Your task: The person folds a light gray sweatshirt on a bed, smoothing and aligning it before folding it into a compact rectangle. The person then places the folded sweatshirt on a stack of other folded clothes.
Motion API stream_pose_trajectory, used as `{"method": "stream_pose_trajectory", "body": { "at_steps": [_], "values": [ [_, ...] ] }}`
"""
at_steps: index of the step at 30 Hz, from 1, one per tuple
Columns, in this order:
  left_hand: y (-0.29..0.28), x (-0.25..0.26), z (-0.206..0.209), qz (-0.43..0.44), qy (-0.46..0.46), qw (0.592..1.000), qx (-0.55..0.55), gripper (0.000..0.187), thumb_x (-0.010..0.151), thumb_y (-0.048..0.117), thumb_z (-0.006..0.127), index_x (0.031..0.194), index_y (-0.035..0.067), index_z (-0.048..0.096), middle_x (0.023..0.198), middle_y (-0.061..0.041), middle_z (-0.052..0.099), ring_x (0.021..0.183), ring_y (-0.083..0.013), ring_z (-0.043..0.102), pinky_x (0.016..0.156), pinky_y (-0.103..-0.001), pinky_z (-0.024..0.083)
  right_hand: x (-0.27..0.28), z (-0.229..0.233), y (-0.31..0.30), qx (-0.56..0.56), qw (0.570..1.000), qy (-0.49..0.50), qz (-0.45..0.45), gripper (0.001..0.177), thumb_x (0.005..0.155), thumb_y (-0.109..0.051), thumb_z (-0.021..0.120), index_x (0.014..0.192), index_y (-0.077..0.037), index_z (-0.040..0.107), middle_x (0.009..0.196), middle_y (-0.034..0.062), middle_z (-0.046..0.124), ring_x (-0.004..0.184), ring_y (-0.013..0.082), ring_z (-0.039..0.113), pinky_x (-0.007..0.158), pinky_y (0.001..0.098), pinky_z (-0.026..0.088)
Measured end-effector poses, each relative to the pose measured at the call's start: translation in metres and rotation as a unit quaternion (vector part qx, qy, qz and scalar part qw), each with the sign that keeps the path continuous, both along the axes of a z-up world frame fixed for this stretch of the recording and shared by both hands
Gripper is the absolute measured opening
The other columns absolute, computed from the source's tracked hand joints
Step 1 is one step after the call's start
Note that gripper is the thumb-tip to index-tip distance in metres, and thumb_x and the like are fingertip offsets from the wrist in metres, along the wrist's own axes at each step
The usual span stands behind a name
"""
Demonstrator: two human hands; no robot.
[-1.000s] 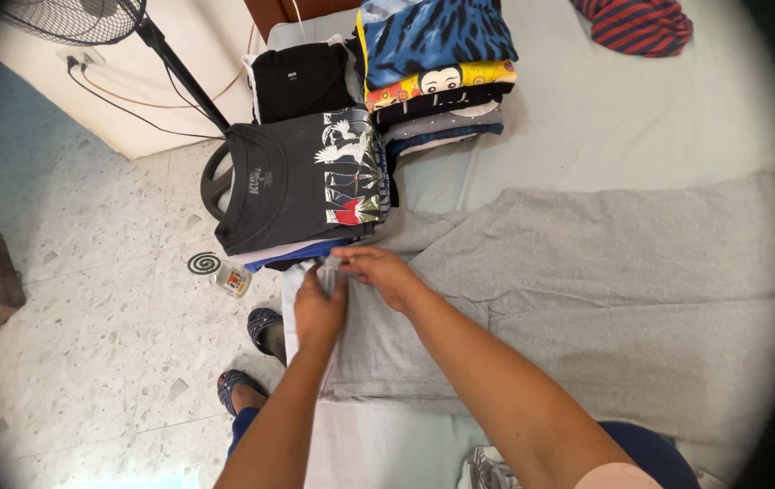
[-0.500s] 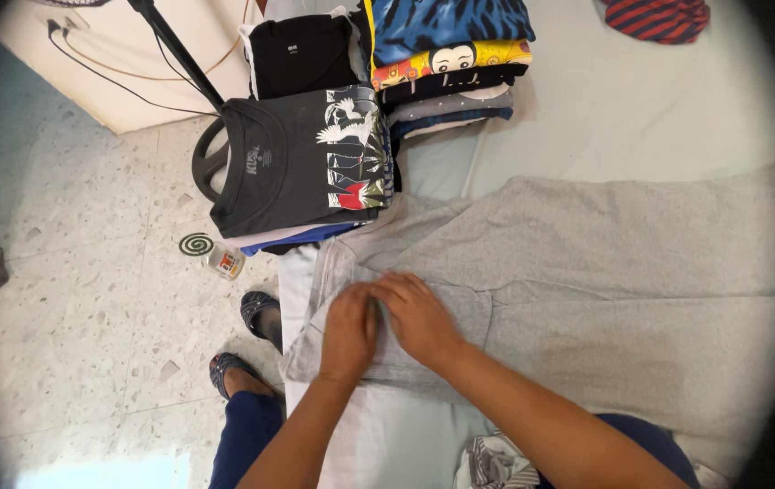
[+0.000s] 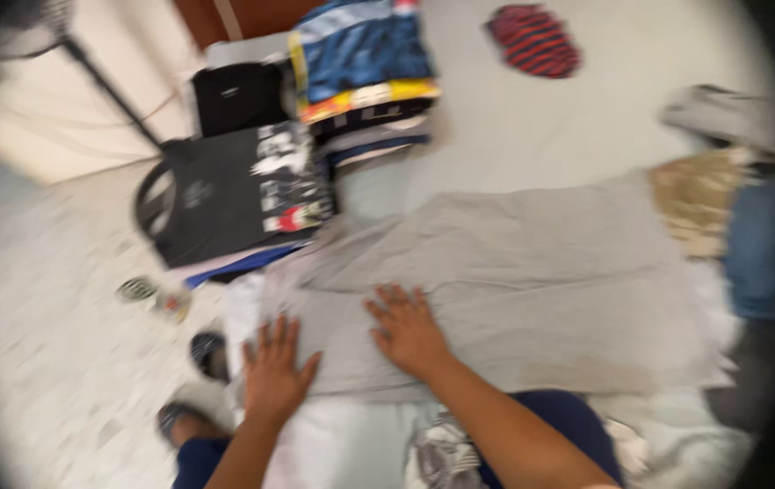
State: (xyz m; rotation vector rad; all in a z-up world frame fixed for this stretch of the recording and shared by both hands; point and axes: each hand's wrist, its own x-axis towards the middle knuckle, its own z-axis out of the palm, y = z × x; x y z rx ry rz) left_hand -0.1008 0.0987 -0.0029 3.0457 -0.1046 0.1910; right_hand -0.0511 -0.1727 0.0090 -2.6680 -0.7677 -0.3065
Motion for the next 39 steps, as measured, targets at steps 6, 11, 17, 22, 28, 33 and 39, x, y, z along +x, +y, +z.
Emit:
{"method": "stream_pose_trajectory", "body": {
  "at_steps": [6,11,17,22,28,33,39],
  "values": [
    [-0.044,0.005,-0.004,0.0,-0.137,0.99,-0.039,0.079,0.087,0.06,0.05,0.151,0.013,0.041,0.164,-0.018,0.028,0.155,-0.0399,0.02,0.122,-0.067,0.008,-0.001,0.003,-0.039,-0.016,0.99,0.133,0.054,0.06,0.099,-0.046,0.055,0.152,-0.018,0.047,0.164,0.0101,0.035,0.154,0.0341,0.025,0.121,0.063,0.014],
    [-0.126,0.015,-0.01,-0.132,-0.037,0.989,-0.048,0.079,0.09,0.06,0.053,0.154,0.018,0.036,0.162,-0.014,0.029,0.151,-0.037,0.019,0.119,-0.064,0.008,-0.008,0.014,-0.12,-0.074,0.984,0.121,0.11,0.061,0.099,-0.042,0.056,0.155,-0.022,0.044,0.167,0.0087,0.031,0.155,0.0339,0.022,0.122,0.0616,0.015],
    [-0.143,0.009,-0.009,-0.144,-0.014,0.989,-0.039,0.083,0.086,0.06,0.054,0.155,0.017,0.034,0.162,-0.011,0.029,0.15,-0.0337,0.022,0.118,-0.063,0.011,-0.026,0.008,-0.21,-0.101,0.986,0.101,0.085,0.064,0.099,-0.043,0.055,0.157,-0.02,0.038,0.167,0.0098,0.028,0.154,0.034,0.021,0.122,0.059,0.012],
    [-0.14,0.012,-0.013,-0.151,-0.033,0.987,-0.035,0.082,0.086,0.059,0.054,0.152,0.015,0.034,0.16,-0.012,0.03,0.149,-0.0343,0.022,0.118,-0.063,0.011,-0.042,-0.01,-0.28,-0.122,0.985,0.088,-0.082,0.064,0.099,-0.046,0.052,0.156,-0.022,0.036,0.166,0.0089,0.026,0.152,0.0321,0.021,0.12,0.0578,0.013],
    [-0.138,0.012,-0.017,-0.147,-0.017,0.989,-0.024,0.081,0.087,0.06,0.052,0.152,0.016,0.034,0.161,-0.011,0.029,0.15,-0.0334,0.021,0.119,-0.062,0.01,-0.05,-0.018,-0.37,-0.095,0.963,0.02,-0.25,0.061,0.099,-0.047,0.048,0.156,-0.025,0.039,0.165,0.0054,0.031,0.152,0.0288,0.026,0.121,0.0573,0.014],
    [-0.142,0.013,-0.013,-0.154,-0.021,0.987,-0.031,0.082,0.086,0.059,0.054,0.152,0.014,0.034,0.161,-0.013,0.028,0.15,-0.0344,0.021,0.118,-0.063,0.01,-0.048,-0.025,-0.396,-0.084,0.948,0.031,-0.304,0.057,0.098,-0.045,0.048,0.152,-0.027,0.044,0.163,0.0044,0.036,0.151,0.0277,0.03,0.122,0.0582,0.017],
    [-0.145,0.014,0.007,-0.14,0.032,0.989,-0.032,0.08,0.087,0.052,0.061,0.153,0.013,0.039,0.162,-0.015,0.032,0.149,-0.0386,0.025,0.114,-0.062,0.014,-0.037,-0.017,-0.386,-0.075,0.937,0.032,-0.339,0.054,0.092,-0.041,0.056,0.143,-0.024,0.054,0.155,0.0066,0.046,0.144,0.0288,0.039,0.114,0.0653,0.022]
  ]
}}
